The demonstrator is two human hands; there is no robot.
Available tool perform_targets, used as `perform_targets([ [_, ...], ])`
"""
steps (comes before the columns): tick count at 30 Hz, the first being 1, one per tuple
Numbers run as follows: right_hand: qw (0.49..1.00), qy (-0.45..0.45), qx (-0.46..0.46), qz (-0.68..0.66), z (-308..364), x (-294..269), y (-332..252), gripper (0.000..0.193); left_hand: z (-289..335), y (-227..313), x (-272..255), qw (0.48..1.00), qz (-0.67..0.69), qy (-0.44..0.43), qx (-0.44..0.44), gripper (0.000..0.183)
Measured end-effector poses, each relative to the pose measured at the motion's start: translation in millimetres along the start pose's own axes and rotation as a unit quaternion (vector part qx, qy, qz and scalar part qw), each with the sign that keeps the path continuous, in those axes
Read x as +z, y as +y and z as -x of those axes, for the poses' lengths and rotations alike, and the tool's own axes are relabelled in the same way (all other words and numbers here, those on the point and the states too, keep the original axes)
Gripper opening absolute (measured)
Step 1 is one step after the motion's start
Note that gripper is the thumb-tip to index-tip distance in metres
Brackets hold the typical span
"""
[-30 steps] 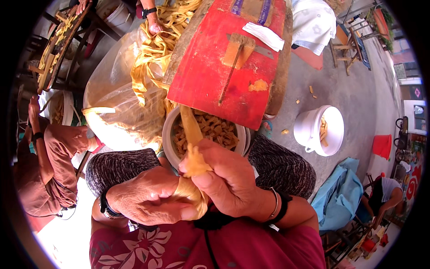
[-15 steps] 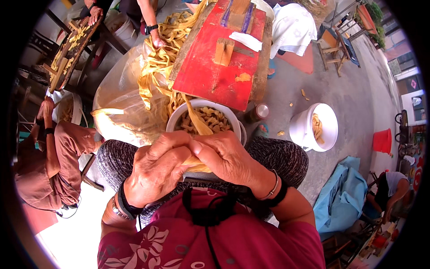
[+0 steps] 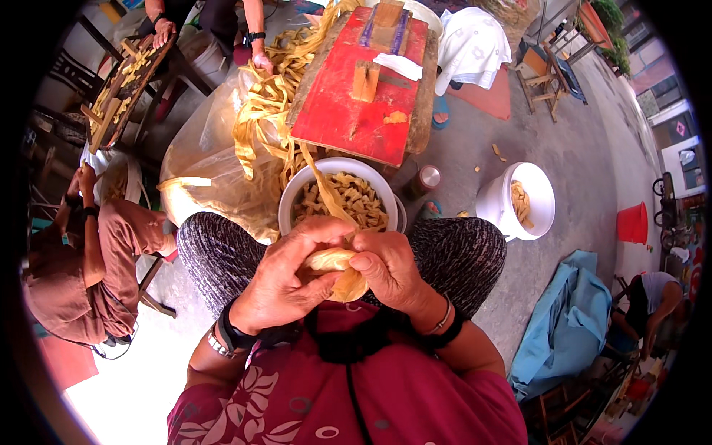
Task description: The person is weaving strips of light brown leaf material by hand, looping and knotting them into small bundles and placing them into a white bowl.
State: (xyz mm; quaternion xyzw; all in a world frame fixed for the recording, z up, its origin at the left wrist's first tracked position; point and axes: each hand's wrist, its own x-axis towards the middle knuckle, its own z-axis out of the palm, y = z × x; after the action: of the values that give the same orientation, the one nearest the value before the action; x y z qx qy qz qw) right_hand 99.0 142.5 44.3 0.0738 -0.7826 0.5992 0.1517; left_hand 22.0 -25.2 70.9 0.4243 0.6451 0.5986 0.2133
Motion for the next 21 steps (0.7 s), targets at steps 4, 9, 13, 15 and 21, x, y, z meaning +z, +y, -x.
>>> perform_targets([
  [4, 0.997, -0.004, 0.070, -0.042, 2.0, 7.7, -7.1, 0.044, -3.6, 5.7, 3.8, 0.991, -0.132, -0.024, 0.017, 0.066],
  [9, 0.995, 0.040, 0.079, -0.047, 2.1, 20.2, -3.9, 0.049, -2.1, -5.8, 9.6, 0.993, -0.120, 0.010, 0.013, 0.048],
  [13, 0.996, 0.051, 0.067, -0.034, 3.4, 23.7, -0.8, 0.056, -0.5, -21.5, 13.7, 0.997, -0.021, 0.075, 0.027, 0.044],
  [15, 0.991, 0.076, 0.102, -0.048, 5.6, 22.4, 2.2, 0.060, 5.2, -14.4, 8.4, 0.995, 0.065, 0.026, -0.067, 0.044],
  [21, 0.990, 0.069, 0.123, -0.023, 13.5, 17.6, 8.2, 0.060, 9.4, -19.8, 2.1, 0.960, 0.252, -0.023, -0.123, 0.046],
])
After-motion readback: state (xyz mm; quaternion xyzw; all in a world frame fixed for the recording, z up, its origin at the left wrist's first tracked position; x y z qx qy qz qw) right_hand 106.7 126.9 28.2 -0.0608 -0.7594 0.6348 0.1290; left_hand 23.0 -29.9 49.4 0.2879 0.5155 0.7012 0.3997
